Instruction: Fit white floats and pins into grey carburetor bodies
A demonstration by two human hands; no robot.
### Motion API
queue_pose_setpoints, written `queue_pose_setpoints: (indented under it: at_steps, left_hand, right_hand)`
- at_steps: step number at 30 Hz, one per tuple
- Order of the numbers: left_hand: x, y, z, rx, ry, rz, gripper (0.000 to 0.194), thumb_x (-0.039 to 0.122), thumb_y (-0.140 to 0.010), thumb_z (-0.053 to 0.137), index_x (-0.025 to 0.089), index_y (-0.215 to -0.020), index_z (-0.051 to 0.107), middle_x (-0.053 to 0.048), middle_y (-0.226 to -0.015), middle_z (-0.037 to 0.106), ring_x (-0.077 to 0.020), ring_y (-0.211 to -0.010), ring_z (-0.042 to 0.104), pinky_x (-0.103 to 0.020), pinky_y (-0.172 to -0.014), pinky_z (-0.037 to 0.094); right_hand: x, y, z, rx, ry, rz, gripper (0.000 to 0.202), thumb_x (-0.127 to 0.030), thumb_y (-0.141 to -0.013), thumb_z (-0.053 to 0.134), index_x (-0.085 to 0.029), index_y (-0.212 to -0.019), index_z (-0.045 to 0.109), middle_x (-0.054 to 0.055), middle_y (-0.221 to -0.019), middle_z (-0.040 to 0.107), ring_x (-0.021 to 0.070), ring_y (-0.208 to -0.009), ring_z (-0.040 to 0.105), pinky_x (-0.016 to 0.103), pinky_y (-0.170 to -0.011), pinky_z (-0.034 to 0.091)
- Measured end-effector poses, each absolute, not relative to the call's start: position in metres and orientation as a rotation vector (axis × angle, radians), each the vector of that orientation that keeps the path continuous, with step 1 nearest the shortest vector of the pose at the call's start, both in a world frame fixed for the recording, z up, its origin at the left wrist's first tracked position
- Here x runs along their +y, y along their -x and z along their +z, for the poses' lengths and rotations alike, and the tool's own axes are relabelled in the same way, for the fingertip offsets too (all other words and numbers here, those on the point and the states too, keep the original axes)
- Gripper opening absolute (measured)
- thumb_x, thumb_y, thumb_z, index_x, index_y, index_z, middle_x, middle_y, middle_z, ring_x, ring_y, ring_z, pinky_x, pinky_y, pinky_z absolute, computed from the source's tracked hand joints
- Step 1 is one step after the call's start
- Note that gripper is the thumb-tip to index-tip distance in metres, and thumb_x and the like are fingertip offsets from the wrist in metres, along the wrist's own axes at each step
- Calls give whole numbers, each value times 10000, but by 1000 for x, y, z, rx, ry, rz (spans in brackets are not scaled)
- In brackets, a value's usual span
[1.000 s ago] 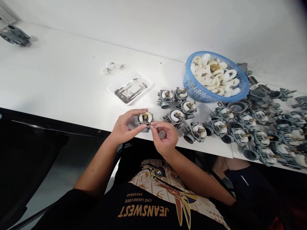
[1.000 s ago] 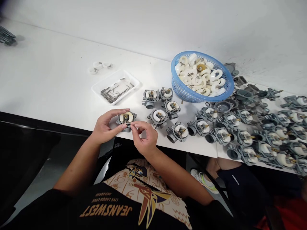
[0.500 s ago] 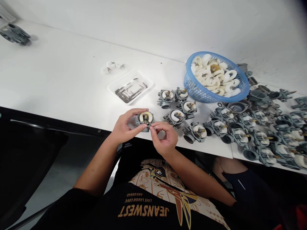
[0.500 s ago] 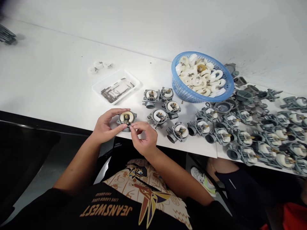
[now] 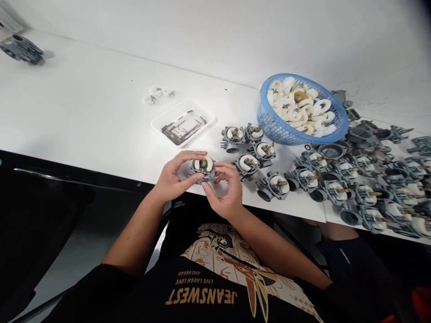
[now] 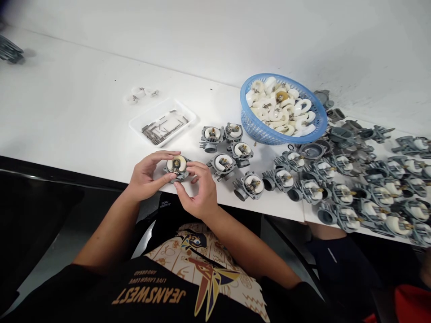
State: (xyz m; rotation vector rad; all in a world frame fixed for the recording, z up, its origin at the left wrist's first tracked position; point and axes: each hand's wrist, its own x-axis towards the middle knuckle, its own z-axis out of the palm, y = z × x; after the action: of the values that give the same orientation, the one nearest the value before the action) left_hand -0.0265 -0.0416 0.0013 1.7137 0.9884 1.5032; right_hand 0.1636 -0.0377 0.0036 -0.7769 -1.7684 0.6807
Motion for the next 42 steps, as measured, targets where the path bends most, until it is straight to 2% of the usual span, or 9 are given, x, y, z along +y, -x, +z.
queue_pose_setpoints:
  at_steps: [2,5,7,10,14,22,27,34,42]
  left_hand:
    - [-42,27,1,977,-1690,1493,461,169,-845,788,226,-1277,640,-130,-1334,665,-269,-1288,614,-442,-1124,486]
    - [-42,27,1,964,-1644,1479,466,158,-850,781,217,-1285,625,-131,-1337,663,-260,-1285,613,-422,-1116,493]
    - [-42,27,2,949,-1619,1476,451,155,-854,777,212,-1275,622,-133,-1340,662,-256,-1291,608,-420,-1120,494]
    - [-41,28,3,929,-1606,1472,426,154,-862,768,208,-1260,623,-136,-1353,657,-254,-1307,597,-431,-1134,490]
    - [-40,28,4,906,-1593,1467,420,141,-861,766,209,-1249,622,-132,-1360,655,-248,-1327,584,-428,-1140,492]
    - [-40,28,6,887,-1546,1438,418,130,-865,756,210,-1247,607,-128,-1364,649,-244,-1330,582,-415,-1135,501]
    - [-43,23,8,970,-1606,1447,385,160,-880,740,192,-1239,602,-144,-1335,651,-255,-1305,593,-444,-1136,489]
    - [-46,20,7,1006,-1664,1529,358,162,-881,741,213,-1193,574,-138,-1334,646,-258,-1321,564,-489,-1150,455]
    - [-44,23,7,1023,-1684,1452,376,187,-897,723,215,-1230,548,-141,-1308,647,-271,-1367,512,-521,-1188,396]
  right_hand:
    - [-37,-163,5,-1802,807,710,537,-246,-851,752,-255,-1314,481,144,-1367,569,250,-1105,622,347,-708,588]
    - [-37,-162,7,-1842,920,757,713,-332,-829,786,-257,-1430,409,166,-1503,478,243,-1026,641,334,-630,577]
    - [-36,-161,7,-1875,1013,781,773,-336,-822,788,-255,-1476,384,157,-1471,516,236,-974,653,338,-628,580]
    - [-35,-160,7,-1924,1098,818,767,-313,-819,782,-245,-1482,403,127,-1337,610,235,-935,670,384,-737,604]
    - [-34,-160,7,-1947,1110,847,757,-325,-831,779,-233,-1479,399,128,-1333,608,227,-909,679,407,-792,606]
    - [-33,-161,8,-1989,1074,853,741,-338,-871,763,-233,-1490,369,135,-1393,570,189,-845,670,381,-787,612]
    - [-34,-162,6,-1989,1084,833,751,-325,-879,750,-227,-1510,354,139,-1391,583,202,-883,687,380,-796,618]
    - [-34,-163,2,-1987,1040,852,935,-339,-890,745,-276,-1623,167,157,-1538,490,207,-878,685,366,-738,625]
    - [-34,-164,1,-2003,1061,823,901,-359,-893,741,-266,-1617,213,162,-1510,513,220,-871,686,384,-738,630]
